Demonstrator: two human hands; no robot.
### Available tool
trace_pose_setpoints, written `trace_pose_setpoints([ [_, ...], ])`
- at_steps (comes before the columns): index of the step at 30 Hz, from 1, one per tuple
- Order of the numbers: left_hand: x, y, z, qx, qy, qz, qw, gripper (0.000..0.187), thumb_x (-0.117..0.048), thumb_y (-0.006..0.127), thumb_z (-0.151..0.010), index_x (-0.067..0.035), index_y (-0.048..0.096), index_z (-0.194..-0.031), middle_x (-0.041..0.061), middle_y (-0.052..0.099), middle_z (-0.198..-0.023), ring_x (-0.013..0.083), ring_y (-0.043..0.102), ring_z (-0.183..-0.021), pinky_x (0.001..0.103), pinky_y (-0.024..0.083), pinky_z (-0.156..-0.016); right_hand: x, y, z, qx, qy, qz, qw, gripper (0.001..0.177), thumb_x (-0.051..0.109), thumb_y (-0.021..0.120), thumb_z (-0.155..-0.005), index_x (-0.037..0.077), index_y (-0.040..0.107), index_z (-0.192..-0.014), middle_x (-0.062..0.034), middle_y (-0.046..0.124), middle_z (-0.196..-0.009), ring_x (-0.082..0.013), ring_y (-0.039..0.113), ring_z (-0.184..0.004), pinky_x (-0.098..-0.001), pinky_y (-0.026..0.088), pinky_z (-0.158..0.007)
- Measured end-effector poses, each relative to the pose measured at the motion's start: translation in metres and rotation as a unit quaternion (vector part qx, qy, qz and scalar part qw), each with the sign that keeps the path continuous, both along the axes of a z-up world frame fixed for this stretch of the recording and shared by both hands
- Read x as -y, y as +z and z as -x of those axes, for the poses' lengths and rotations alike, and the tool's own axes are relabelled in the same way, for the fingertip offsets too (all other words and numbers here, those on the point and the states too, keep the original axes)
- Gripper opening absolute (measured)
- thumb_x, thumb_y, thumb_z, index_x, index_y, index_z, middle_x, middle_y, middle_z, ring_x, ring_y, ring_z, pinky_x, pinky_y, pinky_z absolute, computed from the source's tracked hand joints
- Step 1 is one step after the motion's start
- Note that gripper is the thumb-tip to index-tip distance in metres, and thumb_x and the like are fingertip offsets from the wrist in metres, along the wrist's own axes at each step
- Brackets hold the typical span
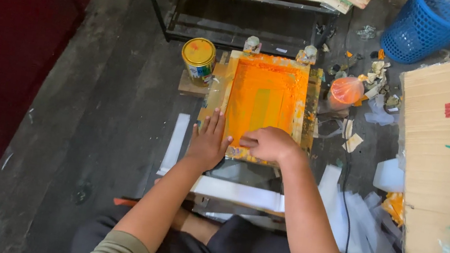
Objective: The person sits on the floor and uses a squeegee to spread orange ink across a screen printing frame. They then lift a white strip of material from the frame, inspect it, and place it back down to repeat the process.
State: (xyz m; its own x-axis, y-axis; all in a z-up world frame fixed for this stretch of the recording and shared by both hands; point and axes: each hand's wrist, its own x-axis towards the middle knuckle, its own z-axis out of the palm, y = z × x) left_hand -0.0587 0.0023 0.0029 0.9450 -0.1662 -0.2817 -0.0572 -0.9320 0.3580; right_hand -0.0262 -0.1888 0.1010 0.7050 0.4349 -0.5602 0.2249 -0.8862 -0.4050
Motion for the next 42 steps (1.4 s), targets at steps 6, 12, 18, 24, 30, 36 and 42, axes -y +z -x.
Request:
trace_pose_setpoints([
  [6,-0.005,-0.004,0.020,-0.020,-0.020,-0.026,0.999,0.069,-0.050,0.013,-0.109,-0.013,-0.003,-0.165,0.011,-0.008,-0.172,0.0365,0.011,-0.156,0.063,0.012,-0.123,0.004,-0.017,0.002,0.137,-0.016,-0.025,0.990,0.039,0.022,0.060,-0.081,0.015,0.079,-0.115,-0.0131,0.077,-0.098,-0.0396,0.071,-0.100,-0.0533,0.055,-0.091],
  [12,-0.001,0.001,0.000,-0.026,-0.041,-0.057,0.997,0.074,-0.053,0.014,-0.107,-0.009,0.000,-0.164,0.014,-0.008,-0.172,0.0363,0.007,-0.157,0.064,0.009,-0.123,0.014,-0.053,-0.025,0.358,-0.023,-0.063,0.931,0.045,0.015,0.060,-0.089,0.011,0.068,-0.133,-0.0136,0.076,-0.113,-0.0346,0.073,-0.103,-0.0503,0.058,-0.086],
  [18,0.001,-0.003,-0.041,-0.010,-0.042,-0.046,0.998,0.075,-0.054,0.016,-0.107,-0.009,-0.001,-0.164,0.015,-0.004,-0.172,0.0375,0.008,-0.157,0.061,0.010,-0.124,0.016,-0.115,-0.058,0.444,-0.032,0.007,0.896,0.057,0.013,0.060,-0.091,0.018,0.057,-0.147,-0.0114,0.063,-0.142,-0.0305,0.056,-0.134,-0.0542,0.042,-0.107],
  [24,0.010,0.006,-0.064,-0.014,-0.027,-0.074,0.997,0.076,-0.054,0.021,-0.105,-0.011,0.001,-0.165,0.013,-0.004,-0.172,0.0346,0.009,-0.157,0.057,0.011,-0.125,0.012,-0.129,-0.053,0.364,-0.026,0.025,0.931,0.065,0.021,0.062,-0.087,0.030,0.051,-0.151,-0.0112,0.054,-0.152,-0.0350,0.047,-0.142,-0.0645,0.039,-0.109],
  [30,0.007,-0.001,-0.049,0.003,-0.010,-0.040,0.999,0.075,-0.052,0.022,-0.105,-0.012,0.003,-0.165,0.012,-0.002,-0.172,0.0366,0.014,-0.156,0.059,0.013,-0.124,0.008,-0.067,-0.037,0.169,0.016,0.049,0.984,0.057,0.031,0.050,-0.100,0.030,0.045,-0.156,-0.0138,0.049,-0.156,-0.0362,0.046,-0.144,-0.0616,0.039,-0.110],
  [36,0.003,0.003,-0.005,-0.005,-0.007,-0.019,1.000,0.069,-0.045,0.019,-0.108,-0.013,-0.002,-0.165,0.010,-0.006,-0.172,0.0362,0.011,-0.156,0.062,0.012,-0.124,-0.005,-0.021,-0.003,0.034,0.003,0.033,0.999,0.052,0.031,0.054,-0.099,0.017,0.054,-0.150,-0.0172,0.058,-0.148,-0.0380,0.050,-0.142,-0.0585,0.039,-0.114],
  [42,-0.003,0.005,0.019,-0.042,-0.023,-0.049,0.998,0.070,-0.051,0.010,-0.106,-0.014,-0.006,-0.165,0.008,-0.012,-0.172,0.0347,0.007,-0.157,0.062,0.010,-0.124,0.003,-0.027,-0.004,0.100,0.010,0.014,0.995,0.041,0.036,0.056,-0.096,0.011,0.072,-0.125,-0.0191,0.073,-0.116,-0.0409,0.066,-0.117,-0.0554,0.051,-0.101],
])
